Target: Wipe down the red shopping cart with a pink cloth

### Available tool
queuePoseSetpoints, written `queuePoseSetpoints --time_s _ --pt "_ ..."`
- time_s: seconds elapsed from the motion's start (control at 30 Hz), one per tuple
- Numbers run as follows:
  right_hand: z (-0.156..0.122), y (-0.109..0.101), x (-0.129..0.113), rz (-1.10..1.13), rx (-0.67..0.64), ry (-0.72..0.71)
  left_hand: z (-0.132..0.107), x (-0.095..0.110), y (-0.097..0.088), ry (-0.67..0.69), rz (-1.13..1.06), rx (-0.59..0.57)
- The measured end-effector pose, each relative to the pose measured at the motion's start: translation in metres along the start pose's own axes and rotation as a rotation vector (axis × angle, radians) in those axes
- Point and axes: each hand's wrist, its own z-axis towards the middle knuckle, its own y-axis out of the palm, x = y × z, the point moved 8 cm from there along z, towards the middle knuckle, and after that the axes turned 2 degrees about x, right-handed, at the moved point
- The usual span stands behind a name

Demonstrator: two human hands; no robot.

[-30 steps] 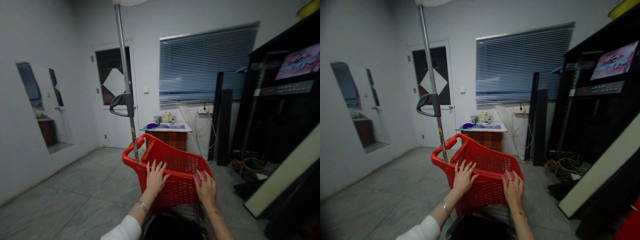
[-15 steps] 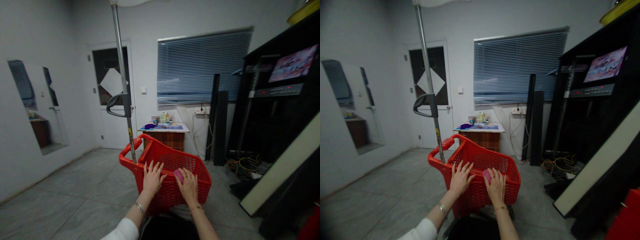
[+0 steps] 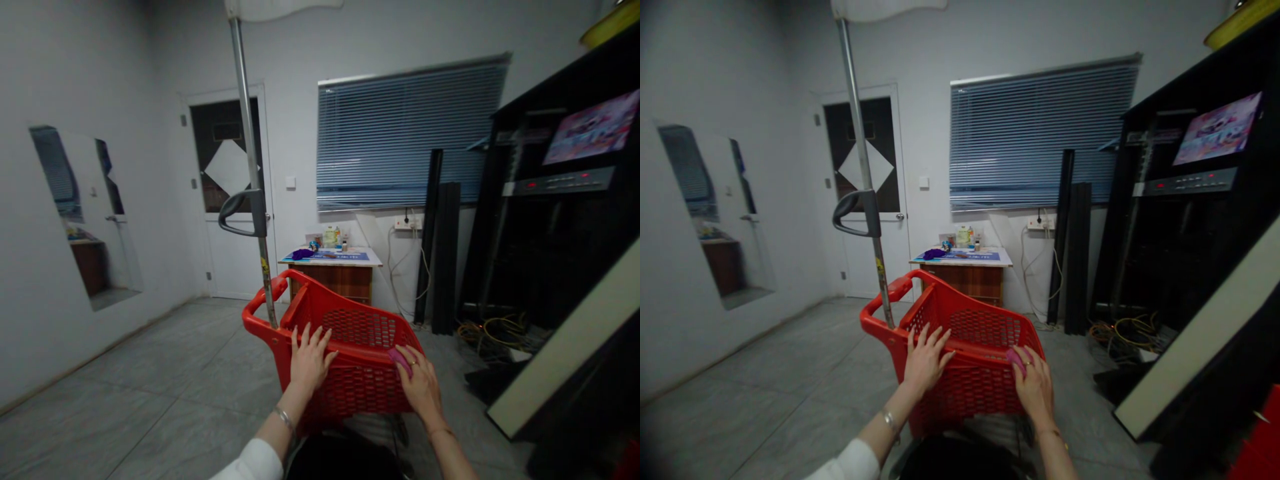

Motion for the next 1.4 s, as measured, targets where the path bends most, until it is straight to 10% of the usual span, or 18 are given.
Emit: queuePoseSetpoints --time_s 0.13,0.43,0.8,1.2,1.4 --pt "0.001 -0.001 -0.009 -0.043 0.062 0.058 -0.001 0.001 -0.002 -0.013 -0.021 0.011" --pt "0.012 0.033 -0.122 -0.109 0.023 -0.037 -0.001 0.002 -0.001 -0.019 -0.004 0.031" --pt "0.003 -0.009 0.005 -0.096 0.081 0.055 0.001 0.001 -0.002 -0.023 0.018 0.038" --pt "0.010 0.037 -0.127 -0.058 0.018 -0.041 0.001 0.002 -0.001 -0.034 0.039 0.039" --pt "0.005 0.024 -0.071 -0.023 0.030 -0.090 -0.001 0.000 0.001 -0.022 0.053 0.064"
